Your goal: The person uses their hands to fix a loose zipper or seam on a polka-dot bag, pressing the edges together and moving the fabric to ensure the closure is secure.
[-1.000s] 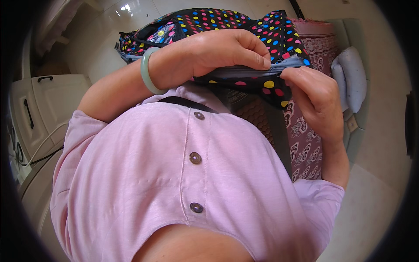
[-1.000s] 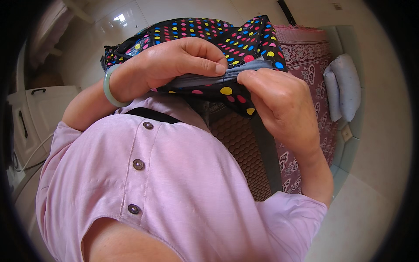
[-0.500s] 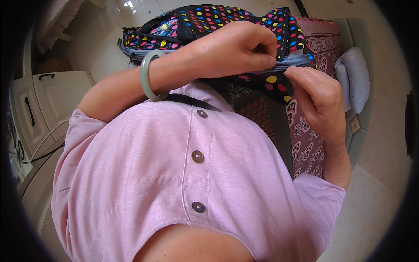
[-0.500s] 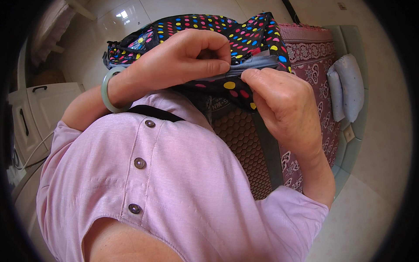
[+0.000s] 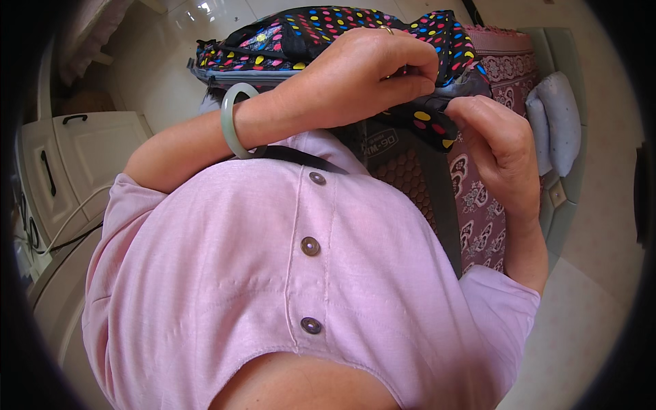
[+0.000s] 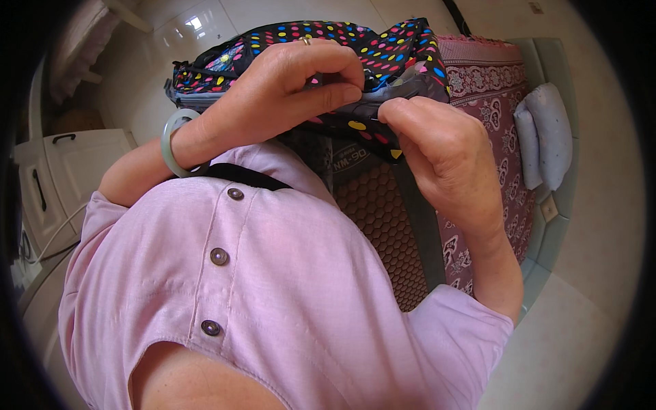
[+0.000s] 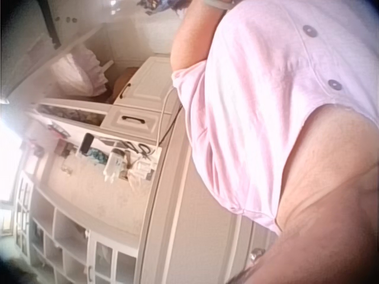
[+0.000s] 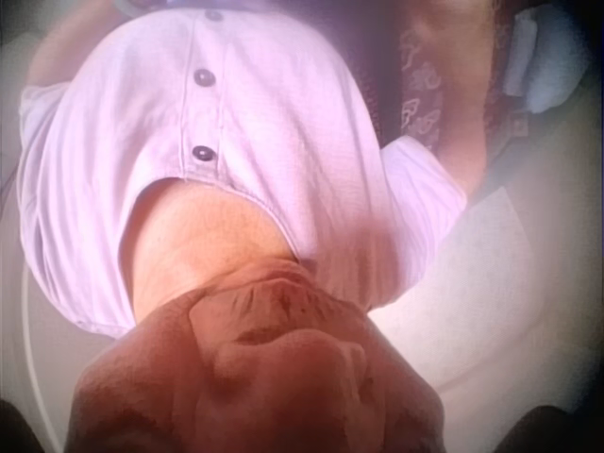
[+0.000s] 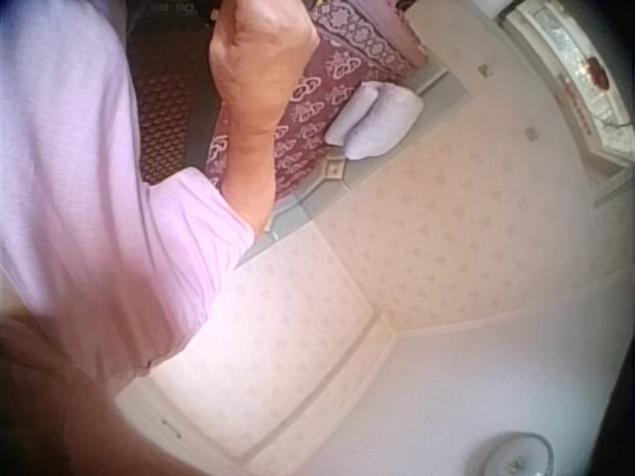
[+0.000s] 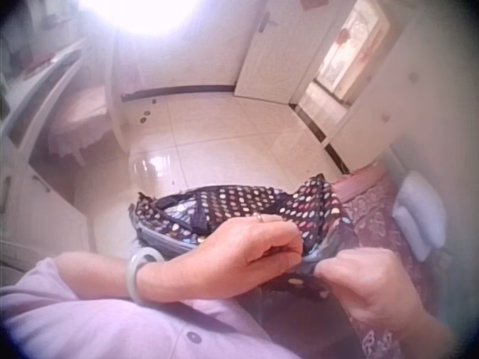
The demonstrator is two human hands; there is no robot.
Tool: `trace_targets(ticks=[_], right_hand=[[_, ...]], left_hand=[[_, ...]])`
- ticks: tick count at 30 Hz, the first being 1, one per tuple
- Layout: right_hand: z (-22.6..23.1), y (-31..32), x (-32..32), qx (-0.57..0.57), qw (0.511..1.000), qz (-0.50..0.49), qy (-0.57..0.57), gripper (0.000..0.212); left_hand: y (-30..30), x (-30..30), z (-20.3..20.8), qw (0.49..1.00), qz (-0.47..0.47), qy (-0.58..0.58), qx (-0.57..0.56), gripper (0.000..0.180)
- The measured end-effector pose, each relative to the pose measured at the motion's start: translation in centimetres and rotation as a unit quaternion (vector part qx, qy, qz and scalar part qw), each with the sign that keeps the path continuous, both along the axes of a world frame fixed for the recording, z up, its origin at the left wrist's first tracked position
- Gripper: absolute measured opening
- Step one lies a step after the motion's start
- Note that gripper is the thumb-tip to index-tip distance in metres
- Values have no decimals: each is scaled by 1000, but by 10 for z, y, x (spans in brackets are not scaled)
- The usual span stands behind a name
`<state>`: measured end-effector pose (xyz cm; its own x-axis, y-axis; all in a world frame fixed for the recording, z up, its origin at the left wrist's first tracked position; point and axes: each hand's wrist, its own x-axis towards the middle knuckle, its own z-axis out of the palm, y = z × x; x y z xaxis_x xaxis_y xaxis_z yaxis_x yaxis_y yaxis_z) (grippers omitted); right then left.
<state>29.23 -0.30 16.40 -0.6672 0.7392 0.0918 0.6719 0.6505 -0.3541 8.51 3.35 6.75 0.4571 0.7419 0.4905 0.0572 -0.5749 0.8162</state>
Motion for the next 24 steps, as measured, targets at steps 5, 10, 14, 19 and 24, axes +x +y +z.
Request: trace_targets(ticks=[5,10,14,19,24], right_hand=[[-5,1,1,0,1000,14,1,16],[-11,4,-2,-17,1000,12,17,13],[-15,8,0,-33,999,10,38,14],[-16,10,-2,-26,999,3,47,10],[-20,11,-2,-18,998,-14,60,10]], left_hand=[[-5,-18,-11,995,-55,74,39,21],[-6,-25,-25,995,-55,52,70,20],[1,-20,-29,996,-76,36,13,18],[3,-21,-22,986,-114,13,-120,21],[6,-18,-24,970,-144,-23,-192,25]])
